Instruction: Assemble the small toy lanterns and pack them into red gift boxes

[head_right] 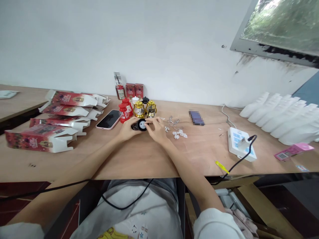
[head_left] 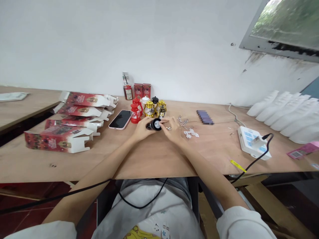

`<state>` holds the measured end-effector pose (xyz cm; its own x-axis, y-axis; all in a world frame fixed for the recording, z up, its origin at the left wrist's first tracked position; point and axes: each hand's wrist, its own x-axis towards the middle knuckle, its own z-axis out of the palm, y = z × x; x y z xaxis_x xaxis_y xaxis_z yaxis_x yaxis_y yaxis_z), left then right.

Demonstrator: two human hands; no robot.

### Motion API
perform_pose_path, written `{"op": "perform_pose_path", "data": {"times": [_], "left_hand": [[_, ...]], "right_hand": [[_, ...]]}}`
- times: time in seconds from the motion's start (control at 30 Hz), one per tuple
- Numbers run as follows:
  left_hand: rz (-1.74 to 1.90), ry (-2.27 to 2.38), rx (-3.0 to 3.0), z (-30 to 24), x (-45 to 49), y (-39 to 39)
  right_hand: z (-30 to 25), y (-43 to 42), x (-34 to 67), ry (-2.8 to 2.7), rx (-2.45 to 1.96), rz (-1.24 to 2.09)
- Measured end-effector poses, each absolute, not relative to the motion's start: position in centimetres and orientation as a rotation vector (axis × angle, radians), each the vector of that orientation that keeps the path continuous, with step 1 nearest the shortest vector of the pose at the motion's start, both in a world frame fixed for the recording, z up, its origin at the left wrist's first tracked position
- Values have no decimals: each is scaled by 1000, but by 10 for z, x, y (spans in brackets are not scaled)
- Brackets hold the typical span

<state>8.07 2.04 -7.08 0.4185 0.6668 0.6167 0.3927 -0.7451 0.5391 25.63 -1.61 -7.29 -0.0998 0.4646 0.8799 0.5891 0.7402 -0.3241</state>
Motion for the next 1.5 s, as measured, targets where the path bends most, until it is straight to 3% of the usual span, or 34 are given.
{"op": "perform_pose_path", "data": {"times": [0.27, 0.53, 1.27, 1.5], "left_hand": [[1250, 914, 2373, -68, 81, 19], [1242, 908, 2406, -69, 80, 18], [1221, 926, 2455, -69, 81, 16], [1263, 1034, 2443, -70, 80, 18]], "right_hand": [[-75, -5, 256, -1532, -847, 588], [-74, -3, 256, -1473, -832, 786], [-76, -3, 253, -1426, -833, 798], [-57, 7, 306, -1342, -1178, 461]]}}
